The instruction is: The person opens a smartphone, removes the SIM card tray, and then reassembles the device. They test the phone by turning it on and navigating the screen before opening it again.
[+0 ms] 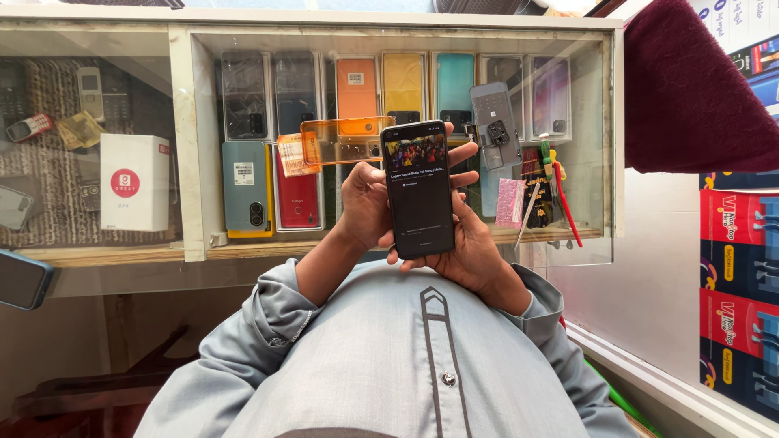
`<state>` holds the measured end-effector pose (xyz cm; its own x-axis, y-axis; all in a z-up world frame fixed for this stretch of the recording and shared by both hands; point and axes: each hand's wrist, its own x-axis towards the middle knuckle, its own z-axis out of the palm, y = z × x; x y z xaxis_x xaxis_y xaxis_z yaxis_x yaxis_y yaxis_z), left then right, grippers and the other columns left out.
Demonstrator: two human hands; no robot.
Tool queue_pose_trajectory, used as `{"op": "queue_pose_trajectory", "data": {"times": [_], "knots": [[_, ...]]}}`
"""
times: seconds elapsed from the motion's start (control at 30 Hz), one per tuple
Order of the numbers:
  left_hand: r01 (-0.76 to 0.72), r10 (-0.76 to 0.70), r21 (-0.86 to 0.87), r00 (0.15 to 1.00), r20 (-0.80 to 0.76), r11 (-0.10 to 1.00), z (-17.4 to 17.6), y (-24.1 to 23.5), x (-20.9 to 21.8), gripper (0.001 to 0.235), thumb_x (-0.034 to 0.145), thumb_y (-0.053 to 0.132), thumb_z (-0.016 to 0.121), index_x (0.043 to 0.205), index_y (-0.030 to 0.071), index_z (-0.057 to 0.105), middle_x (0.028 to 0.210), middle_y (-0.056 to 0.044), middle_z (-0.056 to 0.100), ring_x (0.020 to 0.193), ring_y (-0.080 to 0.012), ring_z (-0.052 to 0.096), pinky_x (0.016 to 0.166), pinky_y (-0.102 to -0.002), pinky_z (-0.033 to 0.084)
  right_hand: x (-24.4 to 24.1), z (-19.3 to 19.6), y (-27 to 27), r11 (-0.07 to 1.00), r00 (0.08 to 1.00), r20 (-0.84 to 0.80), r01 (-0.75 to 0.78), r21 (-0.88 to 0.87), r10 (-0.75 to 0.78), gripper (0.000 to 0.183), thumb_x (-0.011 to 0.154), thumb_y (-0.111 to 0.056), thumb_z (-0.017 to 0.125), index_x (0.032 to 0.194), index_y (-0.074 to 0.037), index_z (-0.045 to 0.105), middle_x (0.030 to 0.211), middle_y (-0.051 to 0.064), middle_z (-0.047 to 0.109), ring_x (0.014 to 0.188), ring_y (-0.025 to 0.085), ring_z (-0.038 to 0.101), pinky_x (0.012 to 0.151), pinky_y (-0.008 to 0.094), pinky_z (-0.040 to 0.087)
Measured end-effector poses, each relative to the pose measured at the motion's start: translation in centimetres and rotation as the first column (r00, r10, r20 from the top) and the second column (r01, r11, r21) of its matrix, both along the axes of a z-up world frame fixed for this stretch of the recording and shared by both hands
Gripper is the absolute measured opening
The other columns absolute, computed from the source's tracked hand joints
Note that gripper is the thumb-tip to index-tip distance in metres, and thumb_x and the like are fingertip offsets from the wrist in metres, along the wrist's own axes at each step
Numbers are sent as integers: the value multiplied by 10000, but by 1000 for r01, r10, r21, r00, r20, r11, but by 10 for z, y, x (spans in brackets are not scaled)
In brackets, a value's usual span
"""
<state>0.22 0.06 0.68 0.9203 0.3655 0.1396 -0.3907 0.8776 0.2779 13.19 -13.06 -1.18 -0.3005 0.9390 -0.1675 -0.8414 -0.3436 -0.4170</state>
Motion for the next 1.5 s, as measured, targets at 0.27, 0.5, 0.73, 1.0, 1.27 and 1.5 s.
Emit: {"op": "queue_pose_trajectory", "data": {"times": [0.27, 0.5, 0.73, 1.0, 1.27, 1.5], "knots": [[-22, 22, -10, 1000, 9, 1000, -11, -3, -2, 867, 1043, 657, 290, 1707, 116, 152, 1609, -276, 411, 1371, -391, 571, 1134, -539, 522, -1, 8, 2, 1000, 993, -112, -25, 2, 25, 807, 1105, -586, 135, 1616, 19, 289, 1366, 442, 524, 1180, 483, 651, 964, 480, 602], [-32, 51, -146, 990, 130, 989, -9, -2, 11, 830, 1093, 692, 201, 1674, 100, 227, 1505, -280, 490, 1290, -375, 624, 1121, -524, 559, -9, 47, 7, 999, 954, -297, 34, 2, -32, 793, 1113, -585, 218, 1607, 35, 260, 1441, 419, 467, 1273, 498, 608, 1027, 481, 583], [21, 17, -283, 991, 129, 959, 24, -4, 22, 809, 1106, 708, 204, 1599, 79, 325, 1515, -243, 508, 1352, -362, 583, 1147, -505, 536, -21, 112, 8, 967, 892, -374, 217, -136, -253, 788, 1130, -564, 273, 1565, 92, 281, 1383, 415, 509, 1221, 491, 634, 1038, 470, 582], [29, -46, -461, 999, -26, 887, 39, -3, 32, 845, 1073, 701, 163, 1488, 8, 412, 1480, -208, 515, 1308, -315, 582, 1155, -416, 489, -26, 139, 21, 946, 881, -344, 299, -128, -325, 697, 1162, -519, 325, 1560, 53, 327, 1376, 335, 565, 1207, 481, 662, 1073, 474, 582], [39, -29, -450, 999, 28, 892, 27, -3, 30, 857, 1075, 708, 156, 1491, 4, 413, 1493, -216, 509, 1315, -325, 580, 1158, -421, 494, -31, 136, 24, 935, 890, -292, 309, -174, -349, 730, 1144, -530, 321, 1562, 68, 308, 1336, 368, 575, 1187, 464, 665, 1058, 454, 585], [68, 22, -306, 959, 282, 949, 29, 6, 24, 818, 1091, 728, 188, 1630, 121, 284, 1590, -231, 446, 1387, -363, 571, 1135, -511, 534, -31, 116, 22, 965, 963, -68, 257, -59, -261, 833, 1109, -646, 300, 1467, 93, 442, 1182, 314, 653, 963, 383, 710, 851, 394, 611]]}}
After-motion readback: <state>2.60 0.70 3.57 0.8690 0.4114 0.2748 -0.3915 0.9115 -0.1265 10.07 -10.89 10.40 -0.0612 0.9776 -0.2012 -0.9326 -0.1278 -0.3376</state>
